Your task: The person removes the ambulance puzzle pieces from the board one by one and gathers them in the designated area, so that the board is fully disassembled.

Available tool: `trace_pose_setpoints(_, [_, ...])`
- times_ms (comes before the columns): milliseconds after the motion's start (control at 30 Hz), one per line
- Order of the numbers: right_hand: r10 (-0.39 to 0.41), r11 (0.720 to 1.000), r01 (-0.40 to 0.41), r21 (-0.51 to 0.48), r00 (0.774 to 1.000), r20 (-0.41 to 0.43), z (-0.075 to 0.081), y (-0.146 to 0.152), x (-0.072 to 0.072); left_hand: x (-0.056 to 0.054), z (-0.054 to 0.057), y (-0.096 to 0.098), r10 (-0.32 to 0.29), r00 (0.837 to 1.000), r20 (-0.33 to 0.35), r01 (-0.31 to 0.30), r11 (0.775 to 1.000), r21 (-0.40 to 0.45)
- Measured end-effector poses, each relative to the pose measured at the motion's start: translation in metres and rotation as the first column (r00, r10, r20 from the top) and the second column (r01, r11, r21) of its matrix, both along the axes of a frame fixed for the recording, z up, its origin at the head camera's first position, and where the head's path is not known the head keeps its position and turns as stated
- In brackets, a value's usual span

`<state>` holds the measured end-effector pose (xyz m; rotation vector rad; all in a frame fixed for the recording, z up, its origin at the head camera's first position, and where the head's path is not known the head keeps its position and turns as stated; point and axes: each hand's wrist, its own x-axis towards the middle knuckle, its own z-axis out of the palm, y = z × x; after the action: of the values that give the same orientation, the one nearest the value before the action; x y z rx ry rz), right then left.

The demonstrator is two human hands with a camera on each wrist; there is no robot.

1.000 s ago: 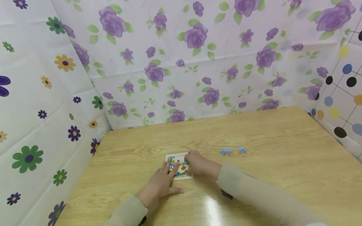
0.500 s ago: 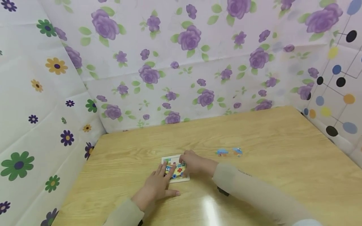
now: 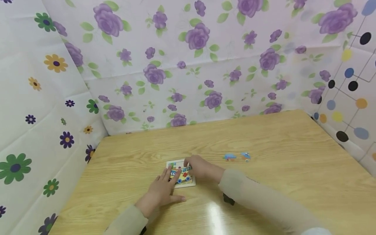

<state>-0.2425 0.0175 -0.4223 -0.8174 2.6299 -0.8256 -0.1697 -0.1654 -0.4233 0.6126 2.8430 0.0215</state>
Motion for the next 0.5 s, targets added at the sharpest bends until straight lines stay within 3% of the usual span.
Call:
trace_pose_setpoints(167, [-0.116,0.984,0.124,-0.132,0.991,0.067,-0.0035,-0.0035,-0.0017,0.0018,0.0001,-0.0015,-0.007,1.000,0.004,0.007,1.000,-0.008])
trace_pose_setpoints(333, [-0.211,0.948,0.247,-0.202,0.960,0.184,-0.0034,-0.0033,-0.0019,0.0030,-0.0008,-0.0022,-0.008,1.000,-0.002,0.008,1.000,0.011])
trace_pose_setpoints(500, [-0.251,0.926,0.300,-0.230,0.943,0.217,-0.0039,-0.0033,-0.0031,0.0011,-0.0007,-0.0023,-0.004,1.000,-0.022,0.004,1.000,0.002])
